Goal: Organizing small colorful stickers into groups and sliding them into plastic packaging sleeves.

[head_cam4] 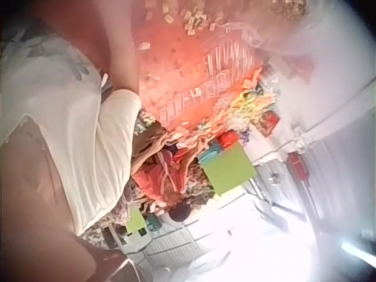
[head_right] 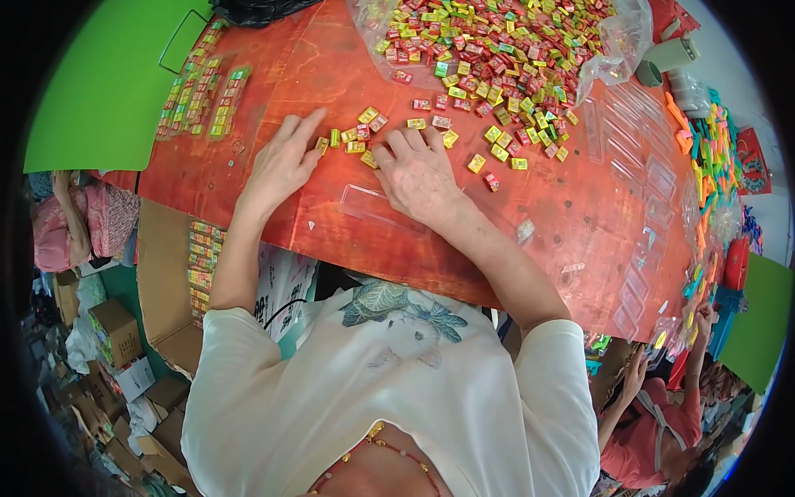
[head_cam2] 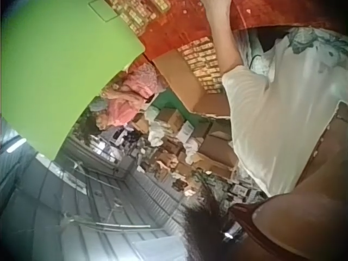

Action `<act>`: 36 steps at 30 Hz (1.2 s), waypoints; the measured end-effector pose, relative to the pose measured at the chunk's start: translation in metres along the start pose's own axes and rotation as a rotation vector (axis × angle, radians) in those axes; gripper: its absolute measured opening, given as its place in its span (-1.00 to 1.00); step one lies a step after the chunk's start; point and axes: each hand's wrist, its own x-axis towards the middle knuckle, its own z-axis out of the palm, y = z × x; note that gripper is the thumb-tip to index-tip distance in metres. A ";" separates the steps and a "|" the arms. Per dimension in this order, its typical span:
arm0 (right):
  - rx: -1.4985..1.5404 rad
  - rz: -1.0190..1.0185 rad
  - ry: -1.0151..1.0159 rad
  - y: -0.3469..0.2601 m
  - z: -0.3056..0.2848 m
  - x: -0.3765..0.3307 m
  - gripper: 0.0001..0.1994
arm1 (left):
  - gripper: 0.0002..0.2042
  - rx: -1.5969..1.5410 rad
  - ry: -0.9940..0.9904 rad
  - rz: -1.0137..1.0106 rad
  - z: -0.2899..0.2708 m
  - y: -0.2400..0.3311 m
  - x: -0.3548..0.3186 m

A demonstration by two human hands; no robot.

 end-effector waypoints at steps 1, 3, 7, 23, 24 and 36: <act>-0.015 0.000 0.025 -0.001 0.004 0.000 -0.67 | -0.56 0.054 -0.026 0.026 0.002 -0.002 0.001; -0.024 -0.008 0.048 -0.003 0.006 0.001 -0.69 | -0.67 0.120 0.001 0.097 0.007 -0.004 -0.003; -0.005 0.007 0.058 -0.010 0.004 -0.001 -0.73 | -0.76 0.106 -0.005 0.069 0.011 -0.001 -0.014; -0.055 -0.066 0.129 -0.008 0.015 0.020 -0.70 | -0.64 0.043 0.056 0.032 0.017 0.007 -0.004; -0.055 -0.068 0.128 -0.007 0.013 0.018 -0.70 | -0.66 0.072 0.044 0.048 0.017 0.007 -0.001; 0.237 0.097 0.009 -0.031 0.001 -0.011 -0.70 | -0.79 0.306 -0.011 0.184 0.003 0.008 -0.043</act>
